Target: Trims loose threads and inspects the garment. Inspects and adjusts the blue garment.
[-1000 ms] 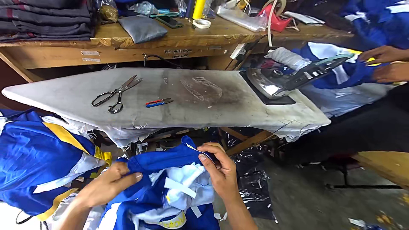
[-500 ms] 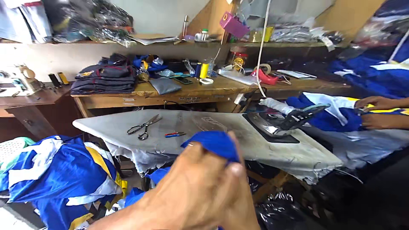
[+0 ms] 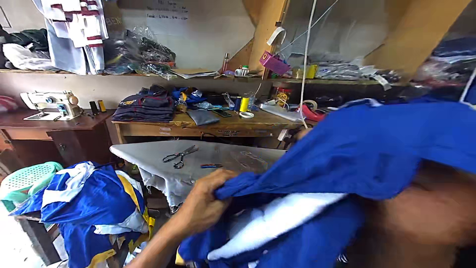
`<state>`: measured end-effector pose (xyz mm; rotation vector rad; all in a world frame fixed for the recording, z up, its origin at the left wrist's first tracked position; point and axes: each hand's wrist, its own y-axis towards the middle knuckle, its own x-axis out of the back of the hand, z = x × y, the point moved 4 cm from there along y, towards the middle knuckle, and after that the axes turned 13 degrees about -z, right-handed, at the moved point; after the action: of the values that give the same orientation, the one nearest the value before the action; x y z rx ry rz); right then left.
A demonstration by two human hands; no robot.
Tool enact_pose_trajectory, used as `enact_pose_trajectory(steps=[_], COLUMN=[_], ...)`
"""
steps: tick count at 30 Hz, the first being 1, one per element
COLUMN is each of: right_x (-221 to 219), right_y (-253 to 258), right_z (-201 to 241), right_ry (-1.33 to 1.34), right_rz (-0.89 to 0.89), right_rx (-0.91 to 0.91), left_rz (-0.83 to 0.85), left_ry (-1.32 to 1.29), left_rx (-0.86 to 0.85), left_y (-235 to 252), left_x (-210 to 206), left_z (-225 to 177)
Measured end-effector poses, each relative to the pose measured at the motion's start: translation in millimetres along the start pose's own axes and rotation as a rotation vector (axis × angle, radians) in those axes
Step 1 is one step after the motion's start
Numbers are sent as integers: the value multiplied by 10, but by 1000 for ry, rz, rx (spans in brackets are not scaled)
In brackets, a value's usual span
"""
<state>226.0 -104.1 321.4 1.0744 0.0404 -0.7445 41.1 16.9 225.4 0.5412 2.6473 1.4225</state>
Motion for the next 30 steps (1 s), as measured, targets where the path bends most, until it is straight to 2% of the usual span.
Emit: enact_pose_trajectory(steps=[1,2,4,6,8,10,12,15,17,19,21,24,27,30], right_x=[130,228,339,425,525,660,834,1120,1182,1066,766,352,348,459], right_y=[92,186,269,141,-147,-474,-788,-1137,-1238,-1262,-1296,-1660,-1942,-1784], right_z=[-33,-72,-157,-264,-475,-806,-1205,-1604,-1521,-1270,-1066,-1187,-1498,-1395], right_ry=[-27,-28,-60,-97,19,125,139,-185,-448,-528,-399,-191,27,201], right_rz=[-3,66,300,541,770,934,1046,1203,1364,1377,1292,1139,1146,1143], right_rx=[10,20,24,8,-58,-223,-380,-414,-331,-199,-120,-242,-369,-429], left_rz=[43,66,29,-66,4,175,262,288,298,353,409,373,192,141], left_ry=[-46,-78,-27,117,177,140,113,-43,-107,-131,-134,-152,-106,-65], left_rx=[14,19,-1,-19,12,132,308,561,635,623,560,445,419,474], left_y=[-11,-1,8,1,-108,-350,-703,-1152,-1286,-1286,-1208,-997,-749,-705], left_x=[200,431,893,1230,1361,1296,1103,813,643,448,250,86,300,536], left_z=[-96,-235,-560,-789,-765,-481,-86,333,417,408,335,127,0,345])
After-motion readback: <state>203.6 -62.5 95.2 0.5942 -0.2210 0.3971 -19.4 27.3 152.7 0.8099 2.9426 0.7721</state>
